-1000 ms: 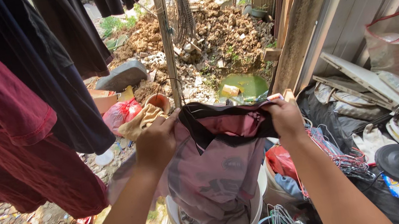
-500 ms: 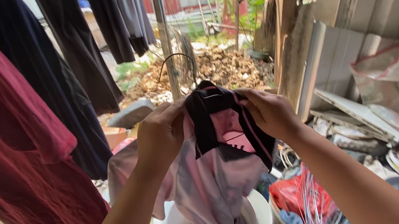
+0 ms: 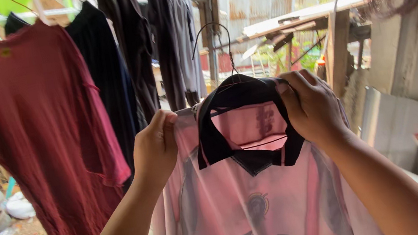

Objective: The person takes various items of clothing from a bucket, places them onto wire hangers, and hangs them on a rack in an outdoor utility area.

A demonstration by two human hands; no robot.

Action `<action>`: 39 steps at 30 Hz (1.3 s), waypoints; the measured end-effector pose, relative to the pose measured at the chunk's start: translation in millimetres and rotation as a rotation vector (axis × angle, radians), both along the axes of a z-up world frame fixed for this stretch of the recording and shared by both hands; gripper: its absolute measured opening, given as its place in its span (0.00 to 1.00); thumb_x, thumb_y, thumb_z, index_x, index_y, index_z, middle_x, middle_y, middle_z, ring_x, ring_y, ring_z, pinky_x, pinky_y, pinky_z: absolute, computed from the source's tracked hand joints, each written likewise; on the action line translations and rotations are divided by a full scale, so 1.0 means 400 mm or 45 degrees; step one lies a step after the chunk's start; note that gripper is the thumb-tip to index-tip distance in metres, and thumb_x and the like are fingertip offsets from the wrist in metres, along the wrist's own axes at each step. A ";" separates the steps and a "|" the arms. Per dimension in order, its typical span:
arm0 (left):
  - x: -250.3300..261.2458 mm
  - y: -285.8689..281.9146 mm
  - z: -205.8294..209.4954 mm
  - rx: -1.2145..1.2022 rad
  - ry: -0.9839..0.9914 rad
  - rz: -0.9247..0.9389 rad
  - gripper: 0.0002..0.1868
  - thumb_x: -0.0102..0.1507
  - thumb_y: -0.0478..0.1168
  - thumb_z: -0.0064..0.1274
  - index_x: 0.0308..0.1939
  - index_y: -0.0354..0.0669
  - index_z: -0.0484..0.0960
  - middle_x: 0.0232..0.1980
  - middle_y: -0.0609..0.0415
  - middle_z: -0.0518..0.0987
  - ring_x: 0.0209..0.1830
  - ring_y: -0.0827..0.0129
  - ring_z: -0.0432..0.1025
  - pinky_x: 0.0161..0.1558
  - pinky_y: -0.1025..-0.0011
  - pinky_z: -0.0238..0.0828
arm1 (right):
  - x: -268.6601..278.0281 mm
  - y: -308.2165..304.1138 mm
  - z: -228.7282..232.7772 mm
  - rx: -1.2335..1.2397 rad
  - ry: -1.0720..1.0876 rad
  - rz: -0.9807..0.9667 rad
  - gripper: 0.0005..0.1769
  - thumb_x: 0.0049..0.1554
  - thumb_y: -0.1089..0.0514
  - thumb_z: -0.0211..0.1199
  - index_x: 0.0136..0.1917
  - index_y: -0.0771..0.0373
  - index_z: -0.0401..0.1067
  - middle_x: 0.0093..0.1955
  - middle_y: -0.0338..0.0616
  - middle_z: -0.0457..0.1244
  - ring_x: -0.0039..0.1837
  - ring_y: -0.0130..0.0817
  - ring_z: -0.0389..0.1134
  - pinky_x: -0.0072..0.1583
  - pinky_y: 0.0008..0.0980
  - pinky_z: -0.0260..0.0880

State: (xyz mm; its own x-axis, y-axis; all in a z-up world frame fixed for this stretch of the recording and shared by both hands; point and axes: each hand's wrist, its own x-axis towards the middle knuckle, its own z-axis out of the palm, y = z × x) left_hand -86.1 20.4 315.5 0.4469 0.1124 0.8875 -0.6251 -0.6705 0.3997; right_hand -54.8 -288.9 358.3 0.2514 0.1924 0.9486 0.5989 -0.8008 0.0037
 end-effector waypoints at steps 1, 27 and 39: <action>-0.006 0.015 0.022 -0.058 -0.014 -0.015 0.08 0.72 0.37 0.45 0.43 0.38 0.77 0.28 0.43 0.77 0.25 0.53 0.75 0.30 0.62 0.68 | 0.005 0.017 0.025 -0.018 -0.035 0.025 0.11 0.67 0.54 0.56 0.60 0.58 0.72 0.54 0.52 0.67 0.58 0.56 0.68 0.58 0.49 0.67; -0.118 1.166 0.147 -0.043 0.154 0.959 0.20 0.67 0.51 0.52 0.54 0.40 0.73 0.43 0.39 0.82 0.44 0.44 0.78 0.46 0.50 0.73 | 0.048 0.908 0.501 0.053 -0.006 -0.116 0.17 0.67 0.39 0.52 0.54 0.43 0.79 0.42 0.48 0.72 0.46 0.55 0.72 0.47 0.54 0.69; -0.173 1.076 0.261 -0.074 -0.041 0.702 0.12 0.65 0.42 0.52 0.50 0.42 0.77 0.54 0.48 0.79 0.47 0.61 0.78 0.47 0.60 0.77 | 0.166 1.368 0.624 0.313 0.398 0.042 0.17 0.65 0.39 0.51 0.51 0.40 0.79 0.50 0.43 0.71 0.54 0.45 0.72 0.52 0.48 0.71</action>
